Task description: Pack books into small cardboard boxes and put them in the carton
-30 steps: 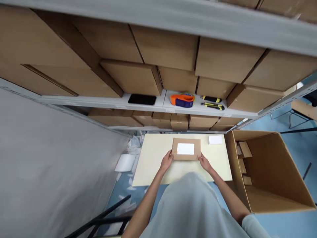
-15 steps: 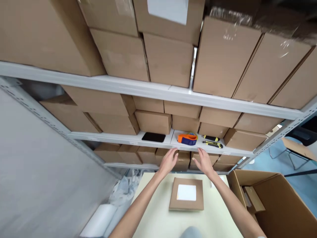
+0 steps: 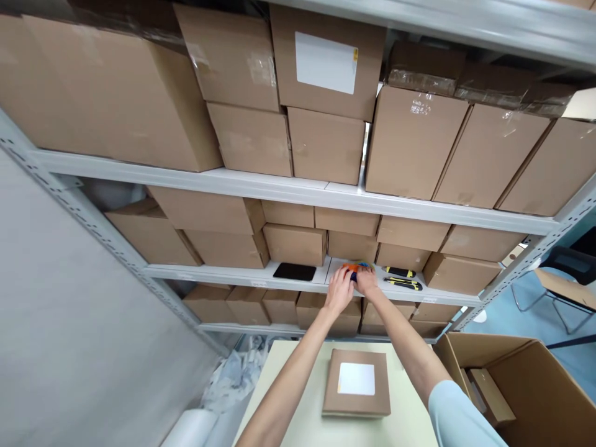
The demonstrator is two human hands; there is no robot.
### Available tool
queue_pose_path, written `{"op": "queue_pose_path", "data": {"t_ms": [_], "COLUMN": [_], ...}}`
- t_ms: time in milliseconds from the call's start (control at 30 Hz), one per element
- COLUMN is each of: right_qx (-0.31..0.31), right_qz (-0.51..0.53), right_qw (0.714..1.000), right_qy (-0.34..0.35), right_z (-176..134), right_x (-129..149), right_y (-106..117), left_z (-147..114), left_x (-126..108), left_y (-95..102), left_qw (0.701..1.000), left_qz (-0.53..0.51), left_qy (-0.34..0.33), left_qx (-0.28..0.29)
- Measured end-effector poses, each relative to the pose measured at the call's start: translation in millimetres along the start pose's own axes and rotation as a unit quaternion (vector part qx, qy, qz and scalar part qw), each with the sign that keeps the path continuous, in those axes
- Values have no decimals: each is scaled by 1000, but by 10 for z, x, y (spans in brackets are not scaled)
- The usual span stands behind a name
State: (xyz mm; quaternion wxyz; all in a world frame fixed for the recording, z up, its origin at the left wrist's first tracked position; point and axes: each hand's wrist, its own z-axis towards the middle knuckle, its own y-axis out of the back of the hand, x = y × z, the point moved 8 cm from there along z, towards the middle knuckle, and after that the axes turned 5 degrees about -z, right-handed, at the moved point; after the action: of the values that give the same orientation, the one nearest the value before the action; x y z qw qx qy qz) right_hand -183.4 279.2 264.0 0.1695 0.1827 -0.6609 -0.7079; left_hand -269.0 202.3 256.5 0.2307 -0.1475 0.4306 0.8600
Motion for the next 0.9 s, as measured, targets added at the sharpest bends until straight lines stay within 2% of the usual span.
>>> {"op": "queue_pose_path", "data": {"t_ms": [200, 333, 400, 467, 567, 633, 667, 767, 833, 900], "right_qx": [23, 23, 8, -8, 30, 84, 111, 185, 215, 224], "right_qz": [9, 17, 36, 86, 225, 353, 423, 601, 662, 683], "right_qw": [1000, 999, 998, 995, 974, 929, 894, 756, 678, 640], "right_qy": [14, 37, 52, 53, -11, -69, -95, -181, -236, -273], "right_z": [-23, -265, -561, -994, -1831, -2441, -2736, -3486, -3823, -4012], "right_x": [-26, -124, -185, -270, -451, -503, -490, -362, -283, -262], "right_y": [22, -3, -98, -271, -728, -1090, -1259, -1659, -1817, -1892], "left_z": [-248, -489, -746, -1111, -1780, -2227, -2431, -2919, -3120, -3219], "left_x": [-64, -184, -229, -263, -330, -417, -479, -721, -890, -1029], "left_y": [-43, 97, 215, 303, 286, 179, 105, -151, -300, -399], "left_qw": [999, 997, 996, 993, 985, 973, 966, 936, 917, 903], "left_qz": [-19, -50, -62, -79, -101, -118, -130, -180, -212, -236], "left_qy": [33, 49, 58, 77, 140, 193, 217, 267, 284, 291], "left_qx": [-14, -27, -40, -44, -8, 36, 61, 140, 184, 210]}}
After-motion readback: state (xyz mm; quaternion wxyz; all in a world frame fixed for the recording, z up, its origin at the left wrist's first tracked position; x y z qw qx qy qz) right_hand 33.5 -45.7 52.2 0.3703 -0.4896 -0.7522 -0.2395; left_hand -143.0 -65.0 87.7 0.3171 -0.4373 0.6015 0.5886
